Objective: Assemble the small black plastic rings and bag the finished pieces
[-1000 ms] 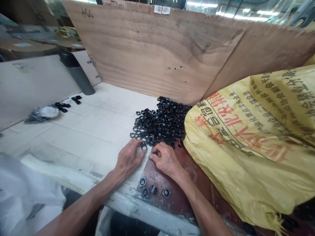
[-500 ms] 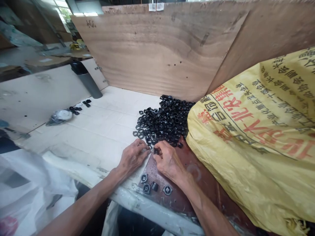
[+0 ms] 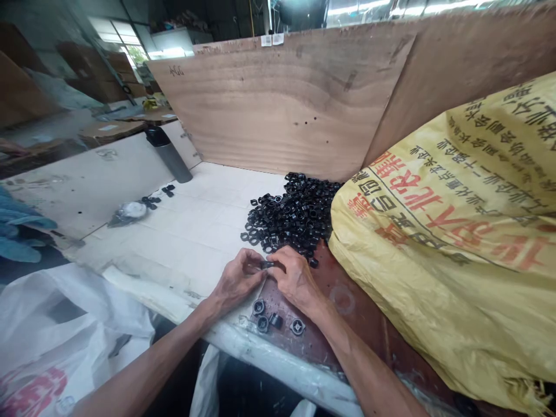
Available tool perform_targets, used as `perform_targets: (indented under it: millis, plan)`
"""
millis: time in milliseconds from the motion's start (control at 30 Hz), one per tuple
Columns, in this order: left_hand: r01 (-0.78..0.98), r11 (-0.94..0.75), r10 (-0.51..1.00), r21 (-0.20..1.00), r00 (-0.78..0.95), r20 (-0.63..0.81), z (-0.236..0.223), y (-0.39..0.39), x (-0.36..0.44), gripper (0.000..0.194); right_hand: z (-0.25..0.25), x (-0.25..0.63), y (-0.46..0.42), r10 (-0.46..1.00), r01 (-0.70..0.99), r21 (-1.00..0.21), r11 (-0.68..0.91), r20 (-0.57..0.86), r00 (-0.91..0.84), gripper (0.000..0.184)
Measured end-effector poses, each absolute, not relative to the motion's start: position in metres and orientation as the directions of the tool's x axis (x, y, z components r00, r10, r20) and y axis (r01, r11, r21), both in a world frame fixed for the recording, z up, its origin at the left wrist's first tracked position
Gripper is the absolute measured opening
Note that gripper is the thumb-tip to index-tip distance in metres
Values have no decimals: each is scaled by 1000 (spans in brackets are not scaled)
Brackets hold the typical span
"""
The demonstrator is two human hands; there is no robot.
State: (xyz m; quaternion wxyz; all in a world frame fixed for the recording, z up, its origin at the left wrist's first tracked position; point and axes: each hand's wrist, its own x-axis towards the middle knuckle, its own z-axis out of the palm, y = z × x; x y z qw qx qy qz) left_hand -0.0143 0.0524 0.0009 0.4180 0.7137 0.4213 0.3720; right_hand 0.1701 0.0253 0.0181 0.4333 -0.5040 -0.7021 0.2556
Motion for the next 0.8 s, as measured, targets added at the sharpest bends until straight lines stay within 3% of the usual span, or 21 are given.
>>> perform_targets:
  millis: [133,400,700,800]
  plan:
    - [62,-206,919,977,355,172,-3,56,-10,30,16,169,26,939,483,-813,327,337,-69,16]
    - [-86,-129,913,988,380,152,-3,61,-9,32,21,169,27,923,465,-815,345,385,-9,8]
    - [22,-474,819,880,379,431,4,64,-17,26,23,162,24,964,428,-880,208,258,61,11]
    - [15,-500,804,866,381,457,5,64,-17,24,19,160,21,946,529,-807,262,322,23,22]
